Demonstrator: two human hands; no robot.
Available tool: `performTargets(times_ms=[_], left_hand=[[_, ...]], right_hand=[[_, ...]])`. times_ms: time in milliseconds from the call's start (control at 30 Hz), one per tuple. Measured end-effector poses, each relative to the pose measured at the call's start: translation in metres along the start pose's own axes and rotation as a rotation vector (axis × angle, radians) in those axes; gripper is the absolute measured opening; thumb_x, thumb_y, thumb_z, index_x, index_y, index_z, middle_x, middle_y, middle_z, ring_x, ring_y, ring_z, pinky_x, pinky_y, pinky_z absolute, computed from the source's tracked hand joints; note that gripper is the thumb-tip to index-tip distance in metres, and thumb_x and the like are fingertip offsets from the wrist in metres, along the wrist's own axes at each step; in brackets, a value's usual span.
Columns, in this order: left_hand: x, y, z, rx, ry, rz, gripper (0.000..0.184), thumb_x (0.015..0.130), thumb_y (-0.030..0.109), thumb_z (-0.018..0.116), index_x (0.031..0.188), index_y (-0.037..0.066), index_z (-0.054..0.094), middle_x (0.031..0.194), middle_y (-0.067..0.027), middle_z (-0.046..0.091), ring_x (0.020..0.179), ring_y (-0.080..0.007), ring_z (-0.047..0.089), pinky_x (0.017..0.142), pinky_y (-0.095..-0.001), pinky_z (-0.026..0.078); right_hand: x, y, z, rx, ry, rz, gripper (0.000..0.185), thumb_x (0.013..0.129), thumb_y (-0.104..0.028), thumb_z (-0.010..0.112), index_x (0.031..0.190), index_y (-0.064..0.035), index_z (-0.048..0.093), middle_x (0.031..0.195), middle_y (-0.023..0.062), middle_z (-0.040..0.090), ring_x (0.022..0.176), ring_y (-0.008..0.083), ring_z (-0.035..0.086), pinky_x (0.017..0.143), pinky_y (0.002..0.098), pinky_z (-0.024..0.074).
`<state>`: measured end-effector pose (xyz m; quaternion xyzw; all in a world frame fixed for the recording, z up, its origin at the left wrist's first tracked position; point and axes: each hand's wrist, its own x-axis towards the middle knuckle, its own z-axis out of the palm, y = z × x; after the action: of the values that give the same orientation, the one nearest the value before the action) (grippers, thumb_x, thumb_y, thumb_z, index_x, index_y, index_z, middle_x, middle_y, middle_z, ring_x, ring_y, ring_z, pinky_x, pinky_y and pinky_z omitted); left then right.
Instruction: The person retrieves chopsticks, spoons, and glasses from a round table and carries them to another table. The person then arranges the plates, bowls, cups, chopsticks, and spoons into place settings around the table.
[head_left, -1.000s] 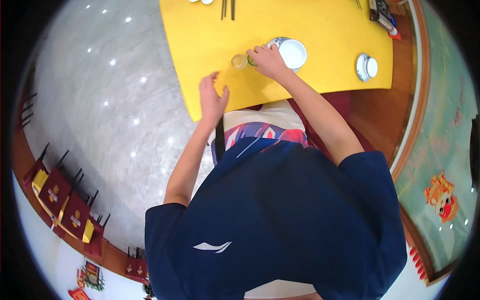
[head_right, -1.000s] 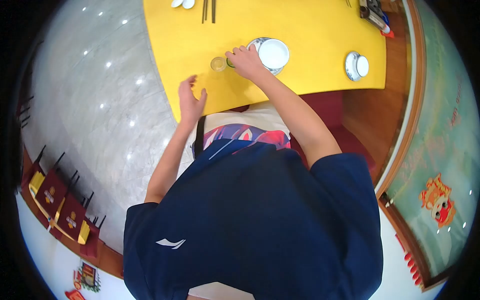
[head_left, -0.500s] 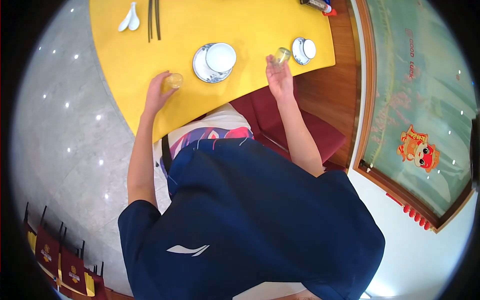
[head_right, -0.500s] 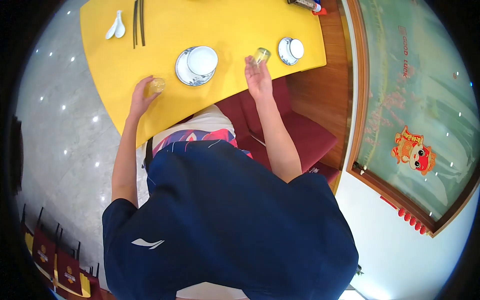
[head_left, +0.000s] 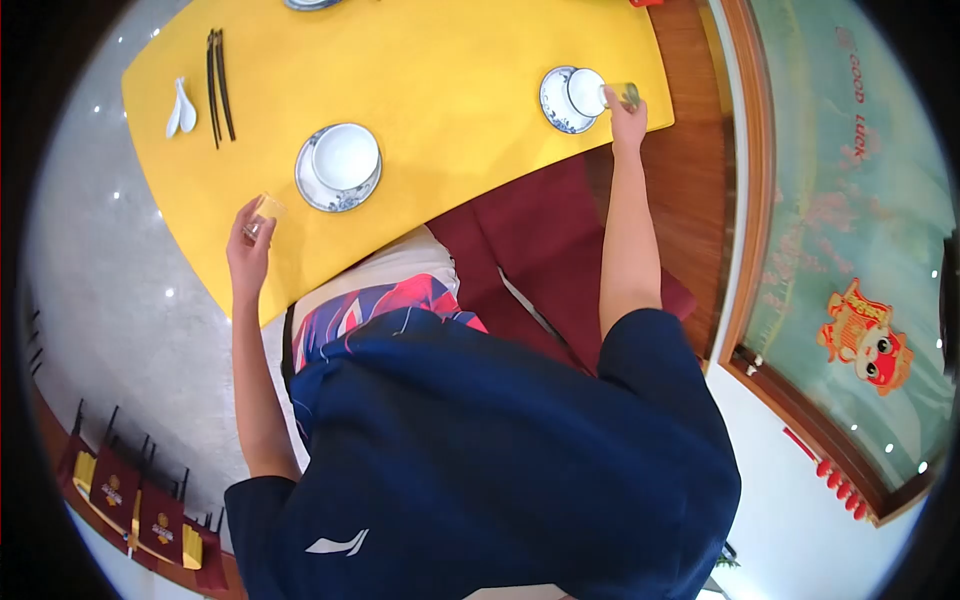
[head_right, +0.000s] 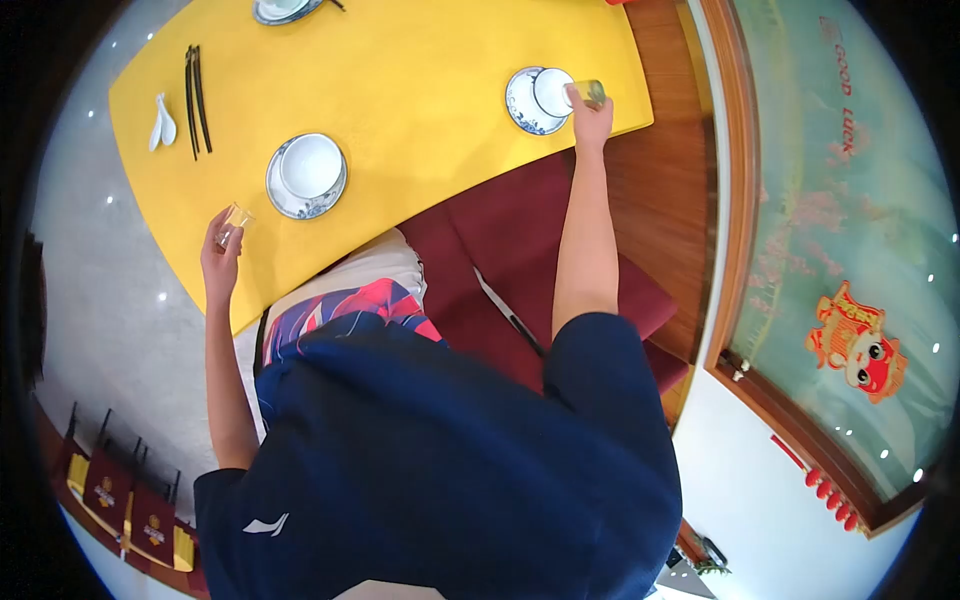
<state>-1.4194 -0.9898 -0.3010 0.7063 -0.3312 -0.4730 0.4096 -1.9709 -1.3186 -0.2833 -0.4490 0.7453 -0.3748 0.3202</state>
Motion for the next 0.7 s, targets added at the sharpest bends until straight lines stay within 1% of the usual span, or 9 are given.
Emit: performTargets(times_ms=[33,67,167,233,300,333,433,500,700], left_hand=[[0.000,0.009,0.011,0.052,0.024,-0.054,0.040,0.089,0.011,0.066,0.125,0.001,0.051,0.106,-0.0061,0.059,0.086,-0.0069,0.054,0.071,-0.0219,0.044],[0.004,0.018,0.022,0.103,0.046,-0.106,0.039,0.089,0.012,0.066,0.124,0.001,0.051,0.107,-0.0067,0.058,0.085,-0.0062,0.052,0.070,-0.0213,0.043],[0.013,0.042,0.055,0.214,-0.113,0.040,0.038,0.088,0.014,0.067,0.121,0.001,0.052,0.107,-0.0068,0.055,0.084,-0.0085,0.050,0.070,-0.0224,0.041],[0.019,0.055,0.076,0.327,-0.135,0.054,0.039,0.085,0.013,0.069,0.119,0.001,0.053,0.105,-0.0095,0.055,0.090,-0.0160,0.053,0.075,-0.0276,0.043],[0.028,0.067,0.090,0.563,-0.161,0.391,0.044,0.080,0.012,0.073,0.119,0.003,0.054,0.104,-0.0136,0.055,0.095,-0.0259,0.054,0.080,-0.0343,0.045],[0.030,0.076,0.095,0.586,-0.185,0.311,0.047,0.075,0.012,0.076,0.118,0.006,0.056,0.106,-0.0167,0.055,0.098,-0.0325,0.055,0.085,-0.0384,0.046],[0.047,0.060,0.105,0.683,-0.185,0.312,0.048,0.073,0.011,0.077,0.117,0.009,0.057,0.107,-0.0167,0.054,0.101,-0.0334,0.055,0.087,-0.0388,0.046],[0.053,0.050,0.108,0.730,-0.172,0.283,0.049,0.072,0.009,0.077,0.117,0.010,0.058,0.109,-0.0177,0.052,0.103,-0.0352,0.055,0.089,-0.0396,0.046],[0.062,0.048,0.121,0.812,-0.125,0.166,0.050,0.070,0.009,0.078,0.115,0.010,0.058,0.109,-0.0185,0.051,0.099,-0.0348,0.057,0.085,-0.0397,0.049]], right_hand=[[0.013,0.009,0.002,-0.441,0.011,-0.129,0.058,0.067,-0.038,0.083,0.102,0.0010,0.057,0.092,0.0115,0.062,0.088,0.0243,0.063,0.078,0.0363,0.0513],[0.036,0.036,0.008,-0.490,0.033,-0.269,0.060,0.062,-0.040,0.085,0.096,0.0021,0.060,0.090,0.0168,0.065,0.086,0.0307,0.065,0.078,0.0383,0.0522],[0.052,0.055,0.022,-0.661,-0.058,-0.247,0.061,0.062,-0.037,0.082,0.103,0.0017,0.058,0.102,0.0230,0.065,0.095,0.0371,0.063,0.084,0.0411,0.0514],[0.056,0.060,0.025,-0.678,-0.098,-0.211,0.063,0.062,-0.035,0.081,0.107,0.0017,0.056,0.103,0.0239,0.065,0.097,0.0377,0.063,0.085,0.0417,0.0512],[0.062,0.065,0.034,-0.680,-0.141,-0.188,0.064,0.063,-0.034,0.079,0.110,0.0016,0.055,0.105,0.0249,0.065,0.100,0.0384,0.063,0.087,0.0422,0.0511],[0.066,0.068,0.036,-0.722,-0.170,-0.212,0.068,0.063,-0.035,0.078,0.115,0.0019,0.053,0.105,0.0242,0.065,0.101,0.0369,0.063,0.088,0.0412,0.0508],[0.075,0.069,0.040,-0.815,-0.243,-0.231,0.071,0.065,-0.033,0.076,0.121,0.0022,0.050,0.106,0.0242,0.065,0.103,0.0359,0.063,0.090,0.0400,0.0504],[0.076,0.070,0.044,-0.838,-0.283,-0.262,0.063,0.066,-0.023,0.071,0.121,0.0006,0.050,0.107,0.0237,0.064,0.104,0.0377,0.062,0.090,0.0427,0.0505],[0.055,0.058,0.028,-0.788,-0.225,-0.397,0.067,0.072,-0.027,0.074,0.127,-0.0002,0.047,0.120,0.0265,0.054,0.114,0.0394,0.053,0.098,0.0450,0.0442]])
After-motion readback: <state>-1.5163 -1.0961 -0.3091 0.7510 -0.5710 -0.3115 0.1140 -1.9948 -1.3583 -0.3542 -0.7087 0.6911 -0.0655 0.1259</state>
